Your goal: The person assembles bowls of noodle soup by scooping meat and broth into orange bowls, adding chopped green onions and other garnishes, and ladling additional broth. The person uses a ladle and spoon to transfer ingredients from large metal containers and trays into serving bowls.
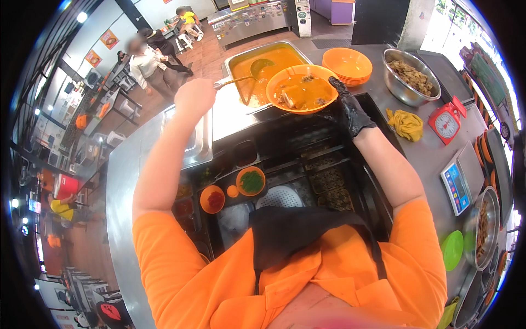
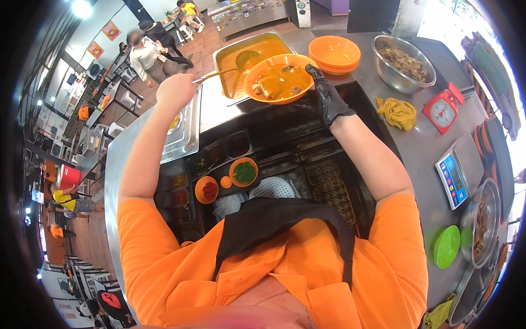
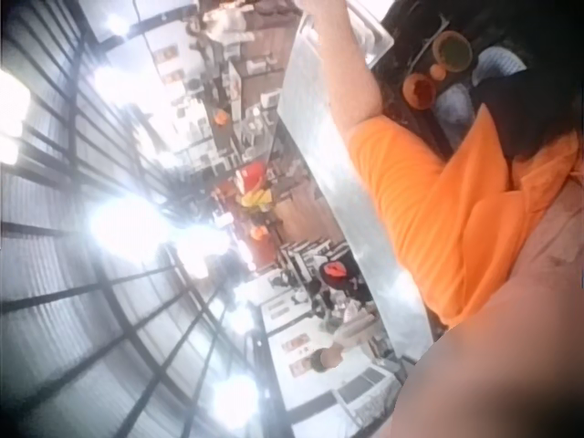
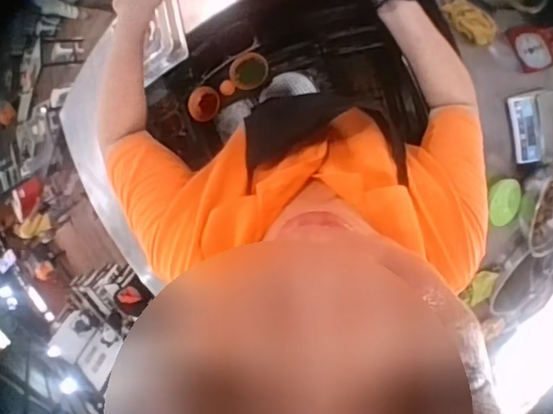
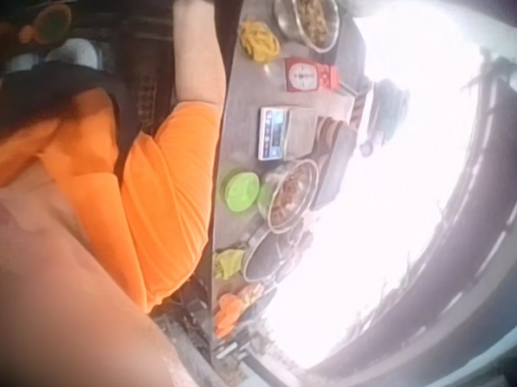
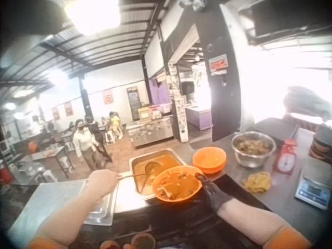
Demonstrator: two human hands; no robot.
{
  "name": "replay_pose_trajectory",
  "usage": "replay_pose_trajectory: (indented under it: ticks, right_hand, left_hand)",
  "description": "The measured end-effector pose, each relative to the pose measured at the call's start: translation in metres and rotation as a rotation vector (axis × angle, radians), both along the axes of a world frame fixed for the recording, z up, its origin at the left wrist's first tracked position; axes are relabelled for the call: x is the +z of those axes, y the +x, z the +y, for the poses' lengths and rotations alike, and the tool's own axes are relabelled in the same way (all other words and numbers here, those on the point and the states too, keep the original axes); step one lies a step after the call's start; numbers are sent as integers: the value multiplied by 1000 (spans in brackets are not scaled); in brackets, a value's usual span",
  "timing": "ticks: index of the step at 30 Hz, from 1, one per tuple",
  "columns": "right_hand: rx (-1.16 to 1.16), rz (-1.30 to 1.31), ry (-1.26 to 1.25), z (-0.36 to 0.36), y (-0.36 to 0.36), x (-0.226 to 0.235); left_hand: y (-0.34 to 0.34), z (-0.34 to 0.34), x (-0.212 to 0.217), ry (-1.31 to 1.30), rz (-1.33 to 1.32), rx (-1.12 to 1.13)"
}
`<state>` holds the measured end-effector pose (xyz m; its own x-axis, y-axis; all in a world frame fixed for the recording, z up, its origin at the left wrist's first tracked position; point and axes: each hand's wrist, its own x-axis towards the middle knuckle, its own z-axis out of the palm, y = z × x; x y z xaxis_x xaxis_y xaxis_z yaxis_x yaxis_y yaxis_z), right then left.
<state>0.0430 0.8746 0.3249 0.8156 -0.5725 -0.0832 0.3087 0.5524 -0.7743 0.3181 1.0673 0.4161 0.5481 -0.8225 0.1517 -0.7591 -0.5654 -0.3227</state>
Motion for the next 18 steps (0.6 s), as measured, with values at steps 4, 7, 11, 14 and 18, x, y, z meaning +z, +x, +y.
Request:
replay_pose_trajectory:
  ticks: [4,7,11,14,18]
  right_hand:
    - [-21,18,23,1,3,0]
    - [-19,-6,-8,-1,4,-4]
    - [35,-74,-25,-14,13,-20]
    - [1,-11,-40,-4,14,-7]
    - [65,-118,34,-16,21,-18]
  left_hand:
    - [13,13,23,-116,133,-10]
    - [-4,24,52,-172,176,15]
    - [-27,43,76,-245,213,2]
    - [-50,57,75,-270,125,-40]
    - [-79,73,67,-299,-42,-101]
